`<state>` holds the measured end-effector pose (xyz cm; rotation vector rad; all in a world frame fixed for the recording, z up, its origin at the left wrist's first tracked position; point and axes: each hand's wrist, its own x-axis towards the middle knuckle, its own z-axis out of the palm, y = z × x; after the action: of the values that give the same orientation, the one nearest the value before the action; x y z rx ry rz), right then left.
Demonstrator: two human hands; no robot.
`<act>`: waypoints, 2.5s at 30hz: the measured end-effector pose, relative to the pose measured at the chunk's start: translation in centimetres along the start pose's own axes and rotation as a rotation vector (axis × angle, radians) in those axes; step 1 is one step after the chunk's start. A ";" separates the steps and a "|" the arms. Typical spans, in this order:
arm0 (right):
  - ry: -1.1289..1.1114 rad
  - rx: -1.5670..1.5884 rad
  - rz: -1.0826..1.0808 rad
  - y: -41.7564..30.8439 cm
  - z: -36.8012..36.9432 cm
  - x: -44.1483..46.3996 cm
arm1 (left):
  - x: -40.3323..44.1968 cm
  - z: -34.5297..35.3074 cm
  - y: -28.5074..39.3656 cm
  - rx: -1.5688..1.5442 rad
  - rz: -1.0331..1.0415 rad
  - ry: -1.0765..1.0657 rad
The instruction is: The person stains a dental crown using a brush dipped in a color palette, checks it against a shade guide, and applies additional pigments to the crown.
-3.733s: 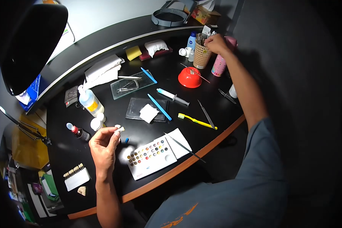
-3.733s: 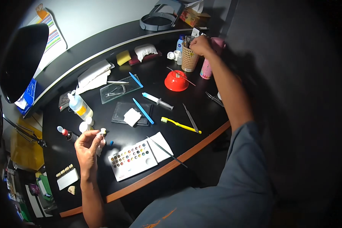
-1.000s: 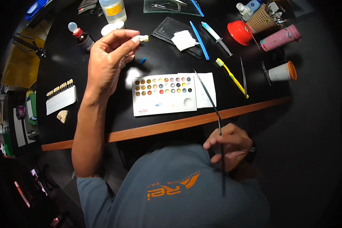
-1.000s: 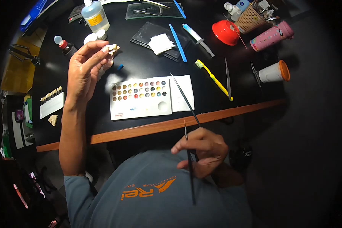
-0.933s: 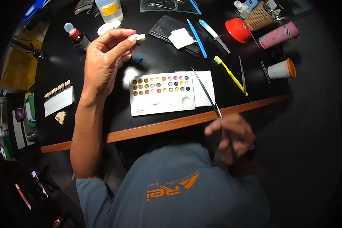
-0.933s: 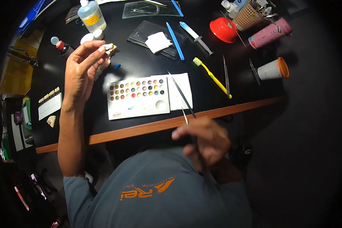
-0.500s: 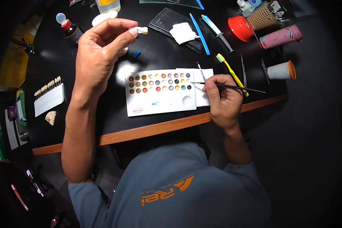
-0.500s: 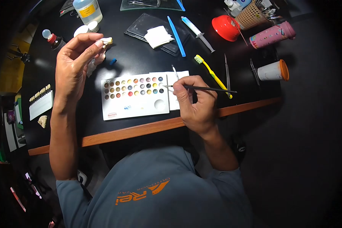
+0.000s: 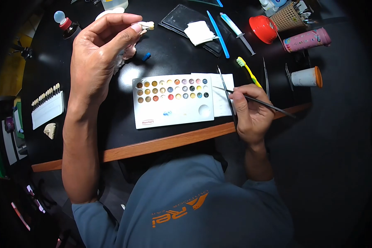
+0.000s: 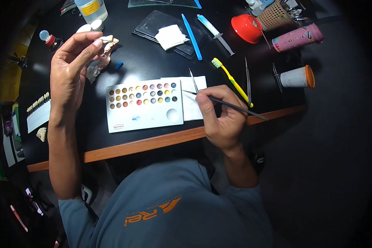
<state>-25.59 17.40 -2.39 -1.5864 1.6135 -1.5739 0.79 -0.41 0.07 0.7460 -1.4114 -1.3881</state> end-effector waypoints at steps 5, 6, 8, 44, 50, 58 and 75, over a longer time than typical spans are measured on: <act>-0.110 -0.259 -0.135 -0.1 -1.5 -0.2 | -0.1 0.3 0.2 -0.005 -0.005 0.008; -0.105 -0.279 -0.149 -0.1 -1.5 -0.2 | -0.1 0.3 0.2 -0.008 -0.018 0.006; -0.097 -0.319 -0.178 -0.2 -1.5 -0.4 | -0.1 0.3 0.2 -0.014 -0.042 0.003; -0.359 0.514 -0.336 -2.2 8.0 9.7 | 0.1 -0.8 0.3 -0.117 -0.070 -0.276; -0.391 0.491 -0.387 -1.5 7.9 9.7 | -0.3 -0.4 0.4 -0.068 -0.079 -0.315; -0.381 0.550 -0.393 -1.8 8.0 9.4 | -0.8 0.0 0.5 -0.037 -0.079 -0.323; -0.319 0.434 -0.422 -2.0 8.0 9.3 | -0.9 0.1 0.3 -0.021 -0.038 -0.318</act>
<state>-20.61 6.44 0.77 -1.8771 0.7400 -1.6168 1.09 0.53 0.21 0.5567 -1.6294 -1.6008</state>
